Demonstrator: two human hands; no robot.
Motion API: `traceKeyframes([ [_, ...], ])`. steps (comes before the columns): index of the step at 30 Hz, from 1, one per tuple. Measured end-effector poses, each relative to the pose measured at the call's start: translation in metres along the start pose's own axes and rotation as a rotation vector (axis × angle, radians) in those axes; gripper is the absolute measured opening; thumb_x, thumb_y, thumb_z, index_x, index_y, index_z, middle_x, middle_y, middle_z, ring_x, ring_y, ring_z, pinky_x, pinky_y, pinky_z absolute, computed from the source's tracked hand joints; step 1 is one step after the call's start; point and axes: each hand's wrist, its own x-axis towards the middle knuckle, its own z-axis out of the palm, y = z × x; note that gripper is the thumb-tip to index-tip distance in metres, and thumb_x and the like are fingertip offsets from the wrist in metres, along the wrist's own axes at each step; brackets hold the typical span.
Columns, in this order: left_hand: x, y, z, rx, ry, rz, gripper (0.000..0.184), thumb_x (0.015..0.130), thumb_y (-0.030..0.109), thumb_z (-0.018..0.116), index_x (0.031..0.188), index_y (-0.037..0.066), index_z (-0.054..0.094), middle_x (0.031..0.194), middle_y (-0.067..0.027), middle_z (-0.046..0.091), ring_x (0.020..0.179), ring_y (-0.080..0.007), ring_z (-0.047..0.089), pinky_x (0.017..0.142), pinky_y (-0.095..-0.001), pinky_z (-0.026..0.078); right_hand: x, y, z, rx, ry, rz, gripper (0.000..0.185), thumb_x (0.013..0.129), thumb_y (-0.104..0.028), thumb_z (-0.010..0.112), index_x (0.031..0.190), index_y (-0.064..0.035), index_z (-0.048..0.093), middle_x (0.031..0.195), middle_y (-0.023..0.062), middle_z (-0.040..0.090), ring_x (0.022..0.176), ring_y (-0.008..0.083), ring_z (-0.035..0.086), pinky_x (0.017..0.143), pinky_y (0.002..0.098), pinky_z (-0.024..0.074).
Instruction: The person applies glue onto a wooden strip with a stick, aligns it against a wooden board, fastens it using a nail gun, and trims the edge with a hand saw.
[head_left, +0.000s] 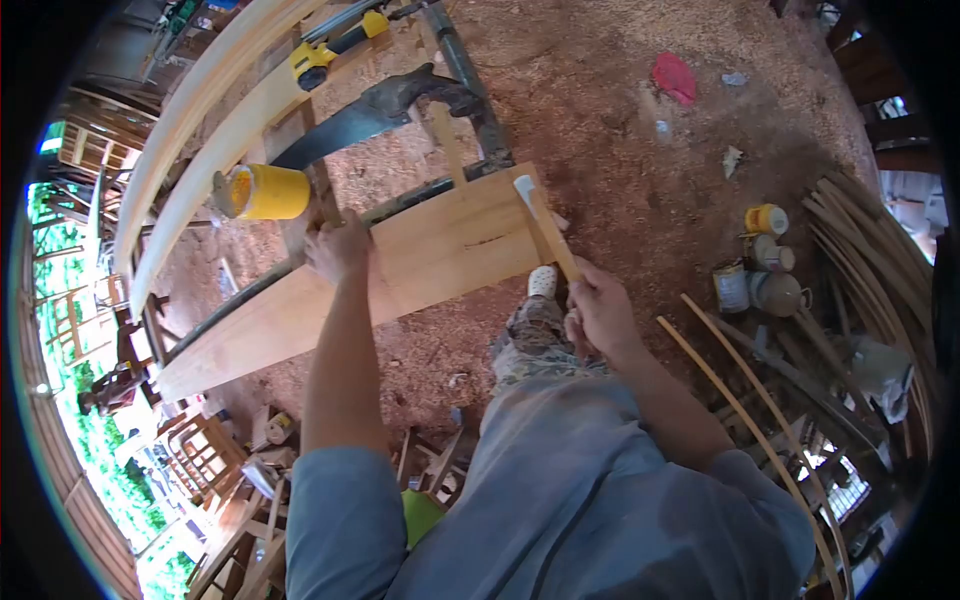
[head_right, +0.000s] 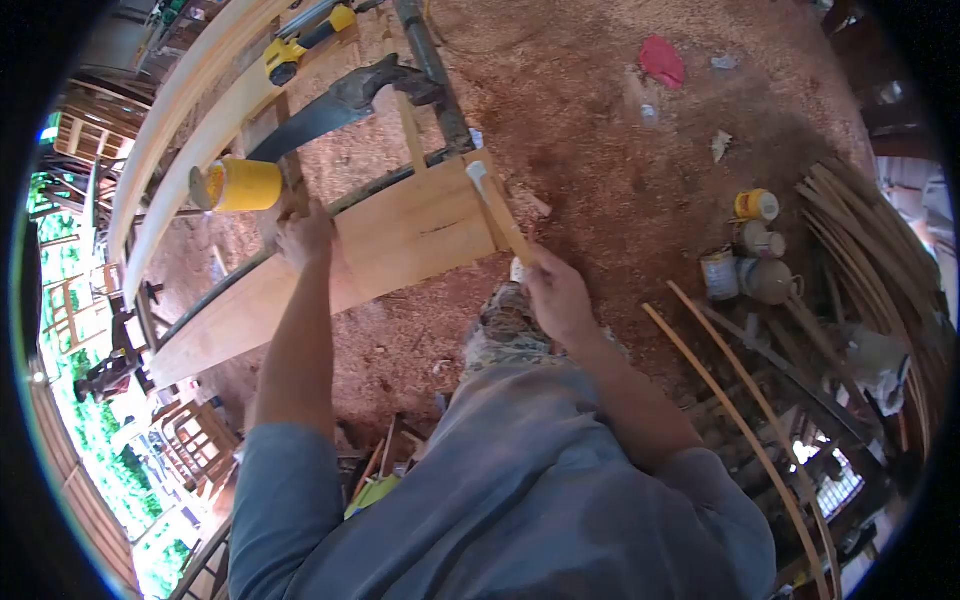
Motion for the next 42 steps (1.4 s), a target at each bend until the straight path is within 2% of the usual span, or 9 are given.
traceKeyframes([
  [5, -0.017, 0.024, -0.031, 0.055, -0.062, 0.0, 0.068, 0.087, 0.059, 0.049, 0.118, 0.002, 0.07, 0.14, -0.0176, 0.052, 0.131, -0.033, 0.048, 0.111, -0.0457, 0.033, -0.006, -0.009, -0.003, -0.253, 0.114, -0.043, 0.036, 0.097, -0.005, 0.05, 0.131, -0.0038, 0.06, 0.073, 0.0025, 0.059, 0.062, 0.0108, 0.053, 0.058, 0.0296, 0.0462],
  [8, -0.028, 0.03, -0.049, 0.013, -0.057, -0.035, 0.067, 0.087, 0.058, 0.048, 0.117, 0.003, 0.071, 0.14, -0.0173, 0.051, 0.131, -0.0327, 0.046, 0.112, -0.0457, 0.031, -0.004, -0.006, 0.003, -0.134, 0.072, 0.007, 0.031, 0.097, -0.009, 0.052, 0.125, -0.0015, 0.062, 0.071, 0.0031, 0.059, 0.062, 0.0101, 0.054, 0.057, 0.029, 0.045],
  [12, -0.02, 0.026, -0.042, 0.017, -0.1, -0.033, 0.067, 0.087, 0.057, 0.046, 0.116, 0.003, 0.071, 0.141, -0.017, 0.05, 0.132, -0.0331, 0.046, 0.112, -0.046, 0.031, -0.005, -0.019, 0.008, -0.091, 0.032, 0.099, 0.03, 0.098, -0.01, 0.05, 0.126, -0.0007, 0.059, 0.071, -0.0011, 0.053, 0.057, 0.0067, 0.045, 0.051, 0.0254, 0.0373],
  [22, -0.022, 0.026, -0.043, -0.029, -0.098, -0.02, 0.066, 0.087, 0.055, 0.045, 0.118, 0.003, 0.071, 0.144, -0.015, 0.049, 0.132, -0.0327, 0.045, 0.114, -0.0461, 0.029, -0.014, -0.019, 0.007, -0.21, -0.08, 0.072, 0.034, 0.099, -0.012, 0.053, 0.131, -0.0035, 0.062, 0.069, -0.0015, 0.056, 0.056, 0.0054, 0.048, 0.051, 0.0254, 0.0402],
  [26, -0.022, 0.025, -0.043, -0.024, -0.131, -0.032, 0.065, 0.087, 0.054, 0.046, 0.117, 0.003, 0.071, 0.144, -0.0154, 0.049, 0.132, -0.0327, 0.045, 0.113, -0.0469, 0.028, -0.012, -0.007, 0.005, -0.093, 0.029, -0.055, 0.038, 0.099, -0.012, 0.054, 0.136, -0.0051, 0.058, 0.07, -0.001, 0.057, 0.056, 0.0048, 0.049, 0.051, 0.0248, 0.042],
  [29, -0.023, 0.026, -0.046, -0.025, -0.12, -0.022, 0.064, 0.087, 0.054, 0.047, 0.117, 0.003, 0.071, 0.143, -0.0157, 0.049, 0.132, -0.0326, 0.044, 0.113, -0.0473, 0.028, -0.006, 0.004, 0.001, -0.018, 0.035, 0.109, 0.041, 0.099, -0.012, 0.054, 0.14, -0.0059, 0.054, 0.085, 0.0043, 0.064, 0.07, 0.0092, 0.058, 0.063, 0.028, 0.0487],
  [31, -0.022, 0.025, -0.045, -0.034, -0.104, -0.019, 0.064, 0.087, 0.054, 0.047, 0.117, 0.003, 0.071, 0.144, -0.0153, 0.049, 0.133, -0.0324, 0.044, 0.113, -0.0473, 0.028, 0.002, 0.019, 0.003, -0.252, 0.042, -0.128, 0.044, 0.098, -0.013, 0.055, 0.141, -0.0054, 0.052, 0.099, 0.0113, 0.064, 0.087, 0.0177, 0.06, 0.079, 0.0326, 0.049],
  [34, -0.021, 0.025, -0.042, -0.045, -0.098, -0.021, 0.064, 0.087, 0.054, 0.048, 0.117, 0.003, 0.071, 0.144, -0.0142, 0.049, 0.133, -0.0318, 0.044, 0.113, -0.0472, 0.028, -0.004, 0.014, 0.005, -0.382, 0.042, -0.151, 0.046, 0.097, -0.013, 0.056, 0.141, -0.0037, 0.051, 0.103, 0.0162, 0.061, 0.095, 0.0258, 0.058, 0.088, 0.0367, 0.0454],
  [42, -0.018, 0.024, -0.043, -0.016, -0.148, -0.036, 0.064, 0.088, 0.056, 0.048, 0.118, 0.005, 0.071, 0.146, -0.0117, 0.047, 0.136, -0.0297, 0.042, 0.113, -0.0463, 0.028, -0.005, 0.013, 0.011, -0.471, 0.088, -0.209, 0.047, 0.095, -0.012, 0.058, 0.141, -0.0032, 0.052, 0.097, 0.0162, 0.059, 0.09, 0.0268, 0.058, 0.083, 0.0374, 0.0455],
])
